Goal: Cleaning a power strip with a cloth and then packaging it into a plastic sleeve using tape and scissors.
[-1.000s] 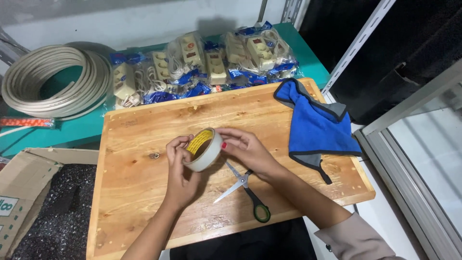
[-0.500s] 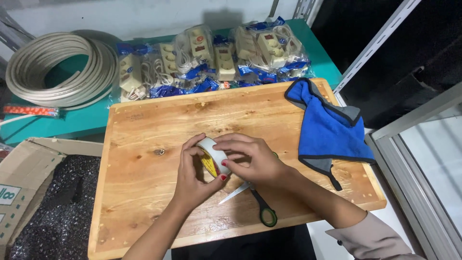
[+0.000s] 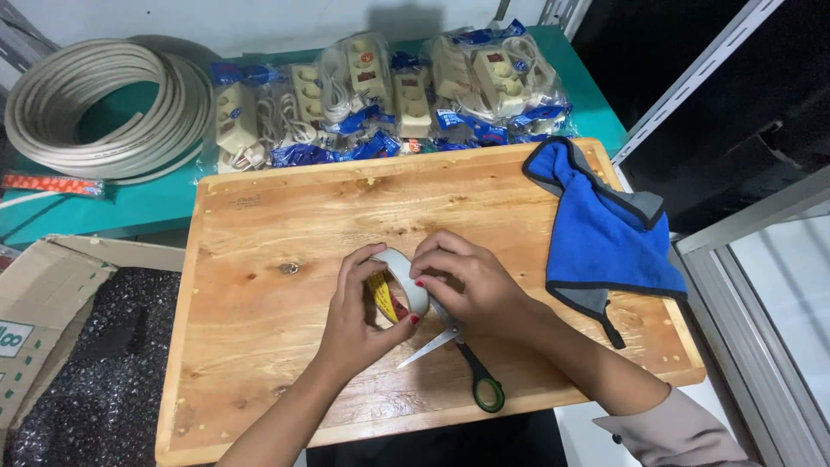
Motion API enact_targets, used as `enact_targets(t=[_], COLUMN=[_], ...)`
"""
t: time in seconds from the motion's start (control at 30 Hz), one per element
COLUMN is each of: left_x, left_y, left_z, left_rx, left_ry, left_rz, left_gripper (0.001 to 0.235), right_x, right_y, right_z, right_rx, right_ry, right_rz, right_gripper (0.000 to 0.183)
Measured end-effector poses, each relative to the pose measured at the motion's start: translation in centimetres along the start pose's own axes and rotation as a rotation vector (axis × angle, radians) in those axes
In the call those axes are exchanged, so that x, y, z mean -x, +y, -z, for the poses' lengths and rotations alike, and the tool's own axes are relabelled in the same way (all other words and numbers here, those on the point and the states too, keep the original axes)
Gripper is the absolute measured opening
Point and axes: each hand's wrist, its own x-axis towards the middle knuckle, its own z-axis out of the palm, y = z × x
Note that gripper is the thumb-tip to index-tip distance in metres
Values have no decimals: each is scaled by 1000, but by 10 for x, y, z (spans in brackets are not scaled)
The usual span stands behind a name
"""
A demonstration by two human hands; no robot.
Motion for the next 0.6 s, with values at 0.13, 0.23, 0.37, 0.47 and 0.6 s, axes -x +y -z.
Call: enact_targets(t=[0.13,0.23,0.37,0.47,0.6], left_x=[0,-2,-4,-3,-7], left_y=[-3,10,6,5,-4], left_z=[1,1,-3,-4,5], left_rx=[-37,-81,-167,-257,-309], left_ry=[-20,-36,-41,-10,54], left_rz=[-55,-115,-216,-254,-241], left_gripper=[68,70,73,72,67], right_x=[-1,-8,-21,-16,-13], right_y=[9,18,43,49,18], right_z=[-8,-9,-11,-14,-17], right_rx=[445,703,712,677,618], right_ry=[24,62,55,61,105], right_rz=[226,496,719,746,770], right_gripper=[13,20,21,24,23])
